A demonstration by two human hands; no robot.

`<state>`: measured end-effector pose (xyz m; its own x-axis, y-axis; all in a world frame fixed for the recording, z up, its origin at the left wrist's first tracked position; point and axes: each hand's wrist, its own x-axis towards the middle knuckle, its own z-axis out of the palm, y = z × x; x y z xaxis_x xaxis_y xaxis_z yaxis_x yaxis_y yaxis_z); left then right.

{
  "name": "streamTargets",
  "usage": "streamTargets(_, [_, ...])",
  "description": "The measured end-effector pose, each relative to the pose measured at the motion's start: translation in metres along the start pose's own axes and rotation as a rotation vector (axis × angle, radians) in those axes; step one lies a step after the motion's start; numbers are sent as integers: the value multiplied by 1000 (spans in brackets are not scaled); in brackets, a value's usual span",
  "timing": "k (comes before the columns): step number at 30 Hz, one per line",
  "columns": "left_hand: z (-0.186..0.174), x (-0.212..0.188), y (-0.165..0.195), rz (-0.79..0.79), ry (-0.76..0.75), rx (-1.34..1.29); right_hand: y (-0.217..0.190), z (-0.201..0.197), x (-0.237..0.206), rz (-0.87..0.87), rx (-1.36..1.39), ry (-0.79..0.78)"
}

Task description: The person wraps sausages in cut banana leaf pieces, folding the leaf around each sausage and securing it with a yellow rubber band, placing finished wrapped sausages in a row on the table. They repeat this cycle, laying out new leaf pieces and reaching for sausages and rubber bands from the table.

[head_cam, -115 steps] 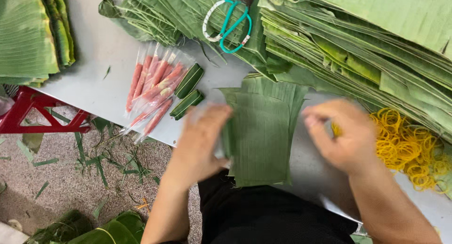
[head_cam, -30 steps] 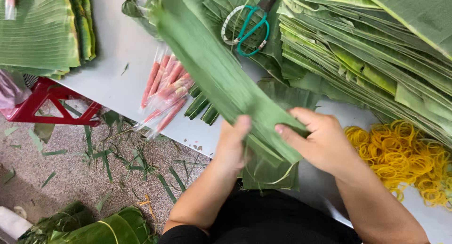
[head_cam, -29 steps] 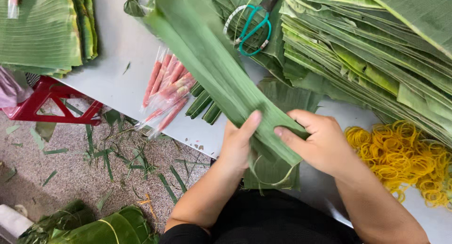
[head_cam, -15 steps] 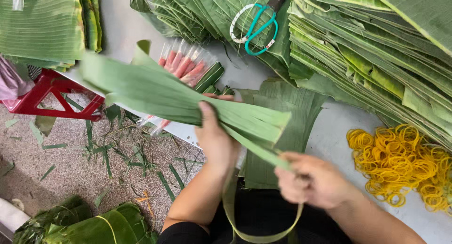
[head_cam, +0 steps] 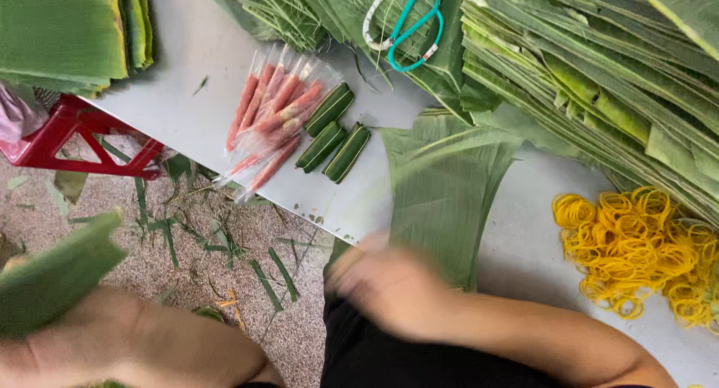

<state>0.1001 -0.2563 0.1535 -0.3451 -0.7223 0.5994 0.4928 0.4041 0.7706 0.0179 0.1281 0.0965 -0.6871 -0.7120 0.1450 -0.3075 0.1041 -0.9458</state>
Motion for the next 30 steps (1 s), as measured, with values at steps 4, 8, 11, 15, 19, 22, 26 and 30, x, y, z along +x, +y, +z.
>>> streamTargets(4, [19,-6,51,-396,-101,-41,-33,4,35,9,35,-133])
streamTargets(8, [89,-87,42,-491,-144,354,-44,-44,54,-98,-122,147])
streamTargets(11, [133,-138,16,-1065,-444,53,-31,-57,51,39,-267,118])
streamTargets(15, [177,-165,-3,-1183,-597,-362,-17,-95,30,212,-327,315])
streamTargets(19, [196,-162,-8,-1442,-598,-540,-25,-191,16,-6,-918,878])
streamTargets(22, [196,-164,-16,-1372,-649,-463,-23,-243,19,210,-1231,794])
streamTargets(26, [196,-173,-27,-1450,-590,-558,-12,-231,4,325,-1258,699])
streamTargets(30, [208,-180,-31,-1453,-557,-610,-3,-223,-7,344,-1251,675])
